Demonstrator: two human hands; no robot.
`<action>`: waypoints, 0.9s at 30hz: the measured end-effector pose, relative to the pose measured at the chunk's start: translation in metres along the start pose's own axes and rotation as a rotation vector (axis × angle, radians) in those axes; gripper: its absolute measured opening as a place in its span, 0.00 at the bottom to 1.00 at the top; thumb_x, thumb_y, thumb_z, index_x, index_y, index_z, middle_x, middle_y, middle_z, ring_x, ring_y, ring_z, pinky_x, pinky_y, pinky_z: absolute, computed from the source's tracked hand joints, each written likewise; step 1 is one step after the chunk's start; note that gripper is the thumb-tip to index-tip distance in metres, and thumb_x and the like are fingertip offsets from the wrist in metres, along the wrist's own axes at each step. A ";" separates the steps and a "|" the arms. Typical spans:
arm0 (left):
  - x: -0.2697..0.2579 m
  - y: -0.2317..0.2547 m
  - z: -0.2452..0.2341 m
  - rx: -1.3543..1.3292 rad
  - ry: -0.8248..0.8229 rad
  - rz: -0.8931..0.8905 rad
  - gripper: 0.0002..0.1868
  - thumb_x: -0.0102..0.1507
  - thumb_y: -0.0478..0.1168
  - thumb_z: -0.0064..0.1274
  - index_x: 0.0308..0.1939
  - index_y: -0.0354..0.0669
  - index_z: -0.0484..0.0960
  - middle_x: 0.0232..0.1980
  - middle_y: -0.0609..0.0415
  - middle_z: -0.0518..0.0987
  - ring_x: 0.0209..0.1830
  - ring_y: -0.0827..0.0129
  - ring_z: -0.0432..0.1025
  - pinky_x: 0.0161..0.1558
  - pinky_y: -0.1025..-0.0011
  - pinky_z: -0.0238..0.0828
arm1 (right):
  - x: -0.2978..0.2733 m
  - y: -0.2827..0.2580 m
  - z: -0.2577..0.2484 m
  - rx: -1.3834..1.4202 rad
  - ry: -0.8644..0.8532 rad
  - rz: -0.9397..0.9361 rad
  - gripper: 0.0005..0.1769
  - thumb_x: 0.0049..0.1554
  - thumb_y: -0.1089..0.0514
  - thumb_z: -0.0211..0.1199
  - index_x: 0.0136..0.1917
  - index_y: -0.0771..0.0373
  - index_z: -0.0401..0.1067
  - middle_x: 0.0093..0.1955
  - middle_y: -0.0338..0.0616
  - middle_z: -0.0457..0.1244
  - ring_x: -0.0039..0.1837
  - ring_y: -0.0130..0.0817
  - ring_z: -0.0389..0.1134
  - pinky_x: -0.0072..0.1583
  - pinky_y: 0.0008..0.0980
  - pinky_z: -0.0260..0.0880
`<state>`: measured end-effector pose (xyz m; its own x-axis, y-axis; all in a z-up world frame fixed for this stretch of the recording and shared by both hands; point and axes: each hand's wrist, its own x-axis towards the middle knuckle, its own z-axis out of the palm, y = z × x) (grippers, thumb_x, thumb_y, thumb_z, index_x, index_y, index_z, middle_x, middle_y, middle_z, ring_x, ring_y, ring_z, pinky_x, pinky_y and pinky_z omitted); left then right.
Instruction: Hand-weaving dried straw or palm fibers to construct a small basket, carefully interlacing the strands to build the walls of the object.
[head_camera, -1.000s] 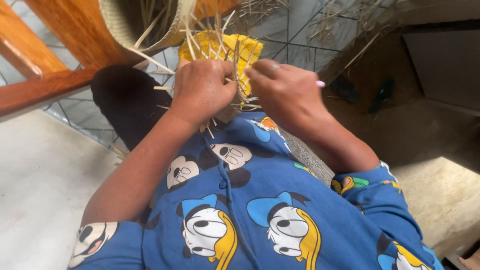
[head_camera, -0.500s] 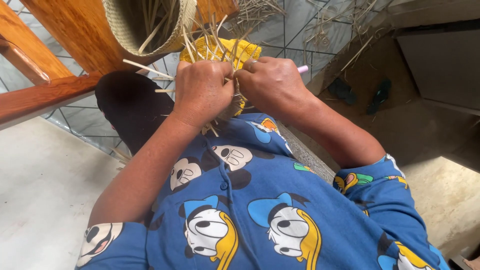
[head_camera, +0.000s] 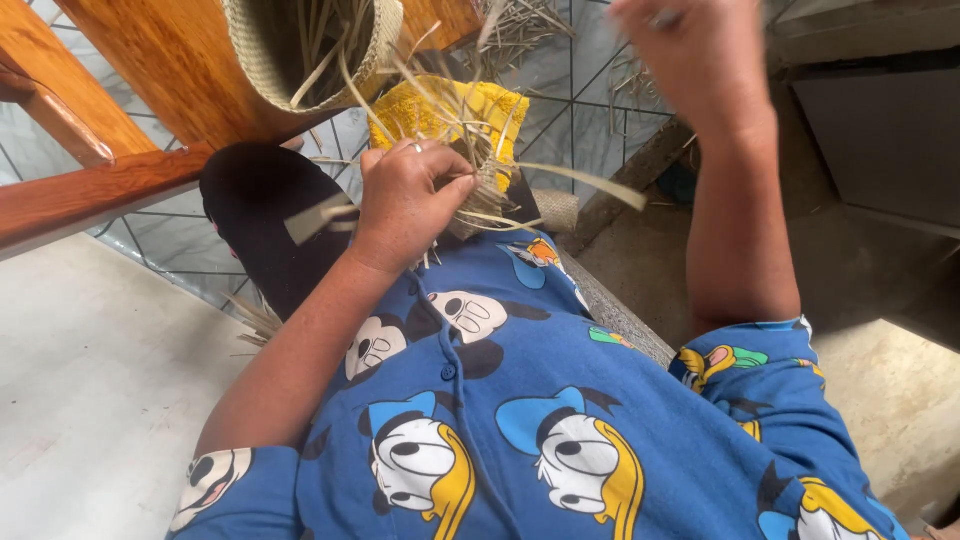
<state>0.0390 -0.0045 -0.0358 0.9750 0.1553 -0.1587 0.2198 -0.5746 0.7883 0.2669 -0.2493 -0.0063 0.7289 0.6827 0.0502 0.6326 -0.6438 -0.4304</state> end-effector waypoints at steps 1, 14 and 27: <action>0.000 -0.003 0.004 -0.028 -0.038 -0.050 0.02 0.59 0.48 0.64 0.31 0.62 0.89 0.35 0.72 0.84 0.43 0.69 0.75 0.54 0.56 0.54 | 0.000 -0.030 -0.006 0.373 -0.184 -0.085 0.08 0.68 0.75 0.72 0.52 0.65 0.85 0.50 0.46 0.74 0.50 0.28 0.72 0.50 0.28 0.70; 0.001 -0.005 0.003 -0.641 -0.399 -0.301 0.13 0.66 0.46 0.61 0.46 0.42 0.91 0.36 0.66 0.83 0.39 0.85 0.73 0.40 0.79 0.73 | -0.010 -0.103 0.050 0.630 -0.467 -0.057 0.04 0.60 0.63 0.74 0.46 0.55 0.80 0.43 0.33 0.70 0.43 0.24 0.66 0.47 0.27 0.63; -0.002 -0.002 0.002 -0.556 -0.055 -0.129 0.01 0.64 0.34 0.66 0.39 0.43 0.89 0.39 0.60 0.87 0.41 0.79 0.79 0.47 0.80 0.77 | -0.053 -0.104 0.059 0.693 -0.163 -0.172 0.04 0.64 0.67 0.72 0.52 0.62 0.80 0.49 0.44 0.70 0.50 0.35 0.71 0.52 0.31 0.69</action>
<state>0.0370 -0.0056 -0.0382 0.9449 0.1454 -0.2934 0.3023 -0.0429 0.9523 0.1471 -0.1979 -0.0174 0.5521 0.8318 0.0573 0.3849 -0.1933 -0.9025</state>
